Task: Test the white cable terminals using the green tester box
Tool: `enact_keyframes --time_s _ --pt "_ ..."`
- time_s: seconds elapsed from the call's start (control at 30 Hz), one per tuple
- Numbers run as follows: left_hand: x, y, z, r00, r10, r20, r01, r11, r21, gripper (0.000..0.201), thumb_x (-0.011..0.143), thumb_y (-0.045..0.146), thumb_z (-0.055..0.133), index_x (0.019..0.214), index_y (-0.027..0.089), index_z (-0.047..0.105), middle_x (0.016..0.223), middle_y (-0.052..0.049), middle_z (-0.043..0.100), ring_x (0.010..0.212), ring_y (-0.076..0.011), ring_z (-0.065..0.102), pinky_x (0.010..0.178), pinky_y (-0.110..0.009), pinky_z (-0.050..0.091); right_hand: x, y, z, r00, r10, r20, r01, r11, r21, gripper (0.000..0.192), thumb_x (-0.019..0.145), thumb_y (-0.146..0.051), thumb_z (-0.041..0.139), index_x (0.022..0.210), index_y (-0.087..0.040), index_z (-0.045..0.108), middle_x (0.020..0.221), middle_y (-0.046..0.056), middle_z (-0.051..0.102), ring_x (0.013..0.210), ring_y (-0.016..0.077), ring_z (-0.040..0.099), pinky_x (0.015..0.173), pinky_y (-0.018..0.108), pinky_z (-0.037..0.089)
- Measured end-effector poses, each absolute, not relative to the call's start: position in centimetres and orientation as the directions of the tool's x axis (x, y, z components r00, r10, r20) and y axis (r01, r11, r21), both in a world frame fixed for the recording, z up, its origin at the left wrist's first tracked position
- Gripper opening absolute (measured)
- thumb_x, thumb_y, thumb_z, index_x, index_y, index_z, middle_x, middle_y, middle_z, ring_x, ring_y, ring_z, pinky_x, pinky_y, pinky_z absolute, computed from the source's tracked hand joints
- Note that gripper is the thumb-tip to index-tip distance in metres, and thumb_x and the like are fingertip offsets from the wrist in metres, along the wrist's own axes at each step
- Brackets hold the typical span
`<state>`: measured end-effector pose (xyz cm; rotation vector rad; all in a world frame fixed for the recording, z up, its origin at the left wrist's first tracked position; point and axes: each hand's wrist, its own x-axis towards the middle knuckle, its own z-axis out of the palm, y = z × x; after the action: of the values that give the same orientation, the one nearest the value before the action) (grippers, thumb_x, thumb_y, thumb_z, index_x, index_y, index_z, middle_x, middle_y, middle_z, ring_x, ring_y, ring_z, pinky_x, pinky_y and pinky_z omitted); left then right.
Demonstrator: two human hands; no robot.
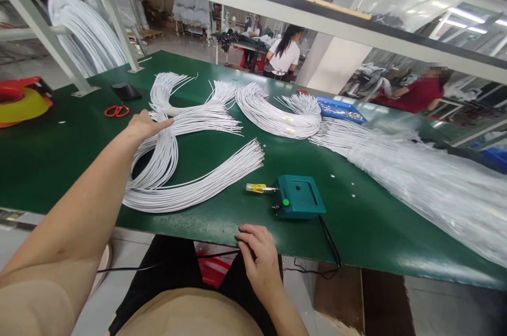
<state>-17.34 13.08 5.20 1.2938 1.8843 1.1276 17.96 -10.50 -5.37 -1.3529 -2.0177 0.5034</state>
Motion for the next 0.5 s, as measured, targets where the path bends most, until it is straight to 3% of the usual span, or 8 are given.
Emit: enact_keyframes --time_s 0.07,0.13,0.17,0.2,0.27,0.33,0.43,0.5 --pt "-15.4 11.5 5.9 -0.399 0.906 0.138 0.532 0.107 0.84 0.063 0.065 0.031 0.077 0.116 0.012 0.046 0.139 -0.015 0.044 0.142 -0.0383 0.016 0.115 -0.049 0.017 18.0 -10.4 -5.5 -0.261 0.915 0.307 0.679 0.4 -0.616 0.019 0.09 -0.016 0.049 0.097 -0.024 0.065 0.107 0.006 0.066 0.101 0.021 0.058 0.085 0.038 0.044" --pt "-12.2 9.1 5.5 -0.242 0.942 0.233 0.639 -0.025 0.769 0.059 0.074 0.037 0.067 0.125 0.012 0.049 0.135 -0.015 0.051 0.128 -0.0342 0.044 0.109 -0.043 0.032 18.1 -10.2 -5.7 -0.264 0.908 0.326 0.692 0.414 -0.592 0.019 0.09 -0.016 0.049 0.097 -0.024 0.065 0.107 0.006 0.066 0.1 0.0214 0.058 0.085 0.038 0.045" --pt "-10.3 7.6 4.8 -0.131 0.969 0.208 0.638 -0.079 0.766 0.055 0.075 0.042 0.066 0.122 0.016 0.055 0.126 -0.012 0.059 0.118 -0.0299 0.055 0.102 -0.037 0.041 18.2 -10.2 -5.8 -0.264 0.903 0.337 0.697 0.421 -0.581 0.019 0.09 -0.016 0.05 0.097 -0.024 0.065 0.106 0.006 0.066 0.1 0.0217 0.058 0.084 0.038 0.046" --pt "-8.3 6.2 4.0 0.091 0.987 0.129 0.648 -0.157 0.745 0.057 0.077 0.047 0.062 0.124 0.016 0.055 0.126 -0.013 0.06 0.115 -0.029 0.057 0.099 -0.036 0.043 18.2 -10.1 -5.9 -0.265 0.9 0.347 0.699 0.427 -0.573 0.019 0.089 -0.016 0.05 0.097 -0.024 0.065 0.106 0.007 0.066 0.1 0.022 0.059 0.083 0.038 0.046" --pt "-4.8 3.8 2.0 0.35 0.935 -0.048 0.745 -0.247 0.62 0.074 0.072 0.056 0.064 0.132 0.016 0.049 0.135 -0.018 0.053 0.123 -0.0343 0.05 0.101 -0.042 0.04 18.3 -10.0 -6.1 -0.272 0.893 0.359 0.699 0.44 -0.564 0.019 0.089 -0.016 0.051 0.097 -0.024 0.066 0.105 0.007 0.066 0.1 0.0222 0.059 0.083 0.037 0.047" --pt "-2.5 2.4 0.3 0.334 0.936 -0.106 0.871 -0.264 0.415 0.081 0.072 0.057 0.064 0.139 0.016 0.041 0.141 -0.022 0.045 0.126 -0.0394 0.044 0.098 -0.05 0.039 18.4 -9.9 -6.2 -0.285 0.888 0.362 0.697 0.451 -0.557 0.019 0.089 -0.017 0.051 0.097 -0.025 0.066 0.106 0.007 0.066 0.1 0.0222 0.059 0.084 0.037 0.048" --pt "-1.9 2.7 -0.8 0.258 0.96 -0.107 0.909 -0.204 0.364 0.079 0.075 0.043 0.066 0.141 0.01 0.036 0.133 -0.026 0.049 0.123 -0.0407 0.044 0.096 -0.05 0.038 18.6 -9.8 -6.3 -0.298 0.877 0.376 0.696 0.469 -0.543 0.019 0.089 -0.017 0.052 0.099 -0.025 0.066 0.108 0.006 0.066 0.102 0.0221 0.059 0.086 0.038 0.049" --pt "-2.6 3.8 -0.6 0.255 0.957 -0.137 0.909 -0.189 0.372 0.079 0.069 0.049 0.069 0.133 0.01 0.045 0.125 -0.023 0.053 0.115 -0.0379 0.051 0.091 -0.045 0.043 18.6 -9.8 -6.2 -0.302 0.87 0.39 0.699 0.48 -0.531 0.019 0.089 -0.018 0.052 0.099 -0.025 0.066 0.109 0.007 0.066 0.102 0.0222 0.059 0.086 0.038 0.05"
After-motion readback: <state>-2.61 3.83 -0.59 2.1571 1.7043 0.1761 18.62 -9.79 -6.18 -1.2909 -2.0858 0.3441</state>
